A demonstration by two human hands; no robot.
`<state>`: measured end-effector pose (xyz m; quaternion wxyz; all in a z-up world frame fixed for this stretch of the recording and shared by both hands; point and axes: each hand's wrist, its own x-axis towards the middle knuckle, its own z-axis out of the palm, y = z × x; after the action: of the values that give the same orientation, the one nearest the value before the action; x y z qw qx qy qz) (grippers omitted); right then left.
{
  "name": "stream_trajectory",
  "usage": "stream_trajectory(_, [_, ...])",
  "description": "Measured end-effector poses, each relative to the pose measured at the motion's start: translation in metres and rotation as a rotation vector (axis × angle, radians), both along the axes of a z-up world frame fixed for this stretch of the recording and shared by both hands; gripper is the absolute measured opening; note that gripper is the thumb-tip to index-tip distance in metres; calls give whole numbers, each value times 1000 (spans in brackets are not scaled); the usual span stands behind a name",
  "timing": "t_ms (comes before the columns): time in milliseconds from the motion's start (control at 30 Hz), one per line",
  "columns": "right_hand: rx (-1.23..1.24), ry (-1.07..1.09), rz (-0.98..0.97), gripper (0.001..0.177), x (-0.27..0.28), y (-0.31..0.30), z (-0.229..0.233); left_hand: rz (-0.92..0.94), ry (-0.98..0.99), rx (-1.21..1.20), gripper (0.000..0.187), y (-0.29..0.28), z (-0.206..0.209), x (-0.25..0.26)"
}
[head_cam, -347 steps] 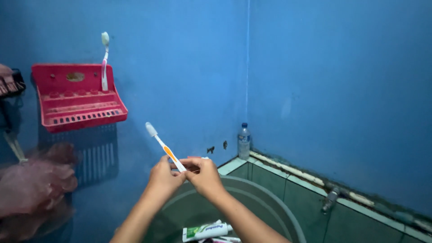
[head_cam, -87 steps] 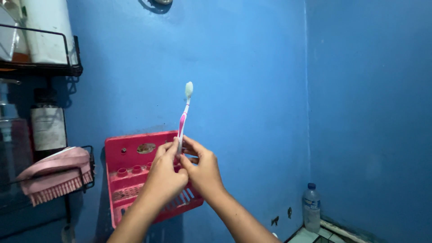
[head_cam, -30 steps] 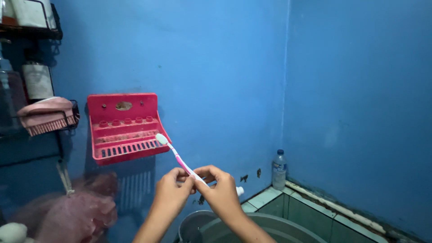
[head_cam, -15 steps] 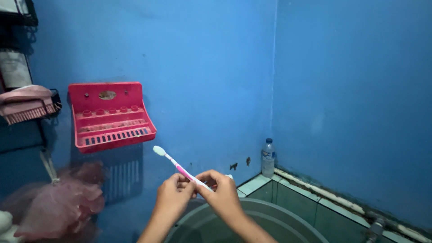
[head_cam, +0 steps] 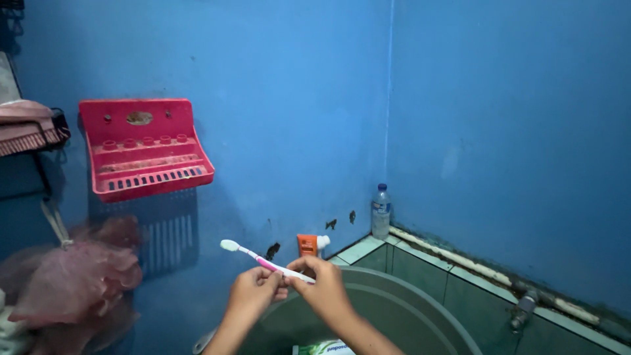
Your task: The person washes several bathroom items one by one in a large grey basin. They rinse toothbrushes, a toothpaste tube, a sponge, and a small white cap, then place each item back into a red wall-mounted holder.
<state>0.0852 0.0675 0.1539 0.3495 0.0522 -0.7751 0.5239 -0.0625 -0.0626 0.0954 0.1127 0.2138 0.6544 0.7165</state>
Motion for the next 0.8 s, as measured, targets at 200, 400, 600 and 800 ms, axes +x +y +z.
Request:
stream_trajectory(200, [55, -20, -54, 20, 2, 12, -25, -49, -43, -29, 17, 13, -41, 2])
stream_trajectory(400, [97, -92, -104, 21, 15, 20, -42, -61, -82, -102, 22, 14, -57, 22])
stream_trajectory(600, [98, -132, -102, 22, 21, 26, -51, -60, -71, -156, 18, 22, -70, 24])
stream_trajectory(800, [108, -131, -105, 21, 27, 35, -66, -97, 54, -207, 21, 29, -94, 20])
